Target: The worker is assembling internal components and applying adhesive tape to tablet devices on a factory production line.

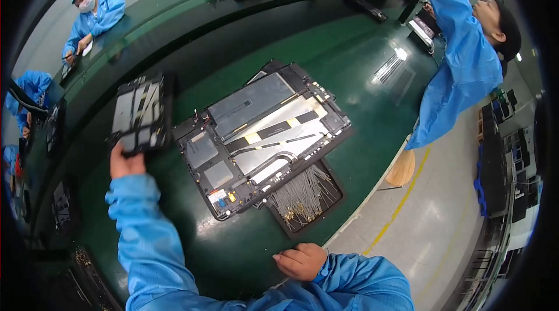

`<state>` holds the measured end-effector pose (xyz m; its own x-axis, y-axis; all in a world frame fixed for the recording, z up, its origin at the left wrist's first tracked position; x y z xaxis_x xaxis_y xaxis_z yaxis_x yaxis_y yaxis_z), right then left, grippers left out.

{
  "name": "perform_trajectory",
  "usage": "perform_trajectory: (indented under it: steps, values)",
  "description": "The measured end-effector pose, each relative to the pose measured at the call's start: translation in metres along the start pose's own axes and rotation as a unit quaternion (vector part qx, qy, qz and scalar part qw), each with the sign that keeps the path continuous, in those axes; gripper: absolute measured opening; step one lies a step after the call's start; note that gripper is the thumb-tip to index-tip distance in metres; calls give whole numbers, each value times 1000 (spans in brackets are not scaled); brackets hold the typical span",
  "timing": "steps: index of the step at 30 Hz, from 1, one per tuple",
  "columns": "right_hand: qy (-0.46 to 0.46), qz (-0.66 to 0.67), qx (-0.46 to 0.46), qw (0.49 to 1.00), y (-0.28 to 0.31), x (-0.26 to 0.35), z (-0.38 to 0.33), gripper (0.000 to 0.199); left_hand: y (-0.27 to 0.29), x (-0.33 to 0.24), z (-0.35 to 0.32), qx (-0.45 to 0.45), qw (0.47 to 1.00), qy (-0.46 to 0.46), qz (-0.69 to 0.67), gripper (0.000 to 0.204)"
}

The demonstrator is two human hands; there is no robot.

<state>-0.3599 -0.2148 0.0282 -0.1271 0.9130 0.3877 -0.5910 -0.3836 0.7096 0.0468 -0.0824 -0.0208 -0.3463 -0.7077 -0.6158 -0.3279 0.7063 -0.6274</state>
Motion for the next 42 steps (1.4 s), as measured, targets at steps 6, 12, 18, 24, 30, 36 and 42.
perform_trajectory:
  steps: [6,12,18,24,30,36,42]
  values:
    - [0,-38,-17,999,-4,3,-4,26,83,-124,-118,153,957,-177,172,28]
    - [12,-60,-57,997,1,7,-6,20,158,-116,-185,170,965,10,202,38]
    - [7,-105,-49,993,-9,12,-13,20,207,-109,-179,79,861,-85,495,44]
    - [-96,-152,-36,983,-12,19,-7,15,209,-166,-182,3,641,-274,717,50]
    - [-278,59,-46,958,-28,50,-9,26,380,-281,-133,-239,474,-303,792,43]
    - [-350,144,-10,926,-34,81,14,35,387,-310,-136,-261,473,-309,783,41]
    - [-373,275,80,882,-68,119,16,31,296,-283,-203,-180,525,-488,673,29]
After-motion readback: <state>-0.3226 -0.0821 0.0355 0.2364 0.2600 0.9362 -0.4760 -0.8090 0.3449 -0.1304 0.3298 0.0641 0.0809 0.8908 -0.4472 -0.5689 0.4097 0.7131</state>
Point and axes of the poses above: each hand's wrist, its own z-axis towards the middle knuckle, its own y-axis out of the back of the hand, x = y × z, the point moved 6 cm from there along z, towards the middle knuckle, and after that the axes turned 7 degrees about -x, right-handed, at the moved point
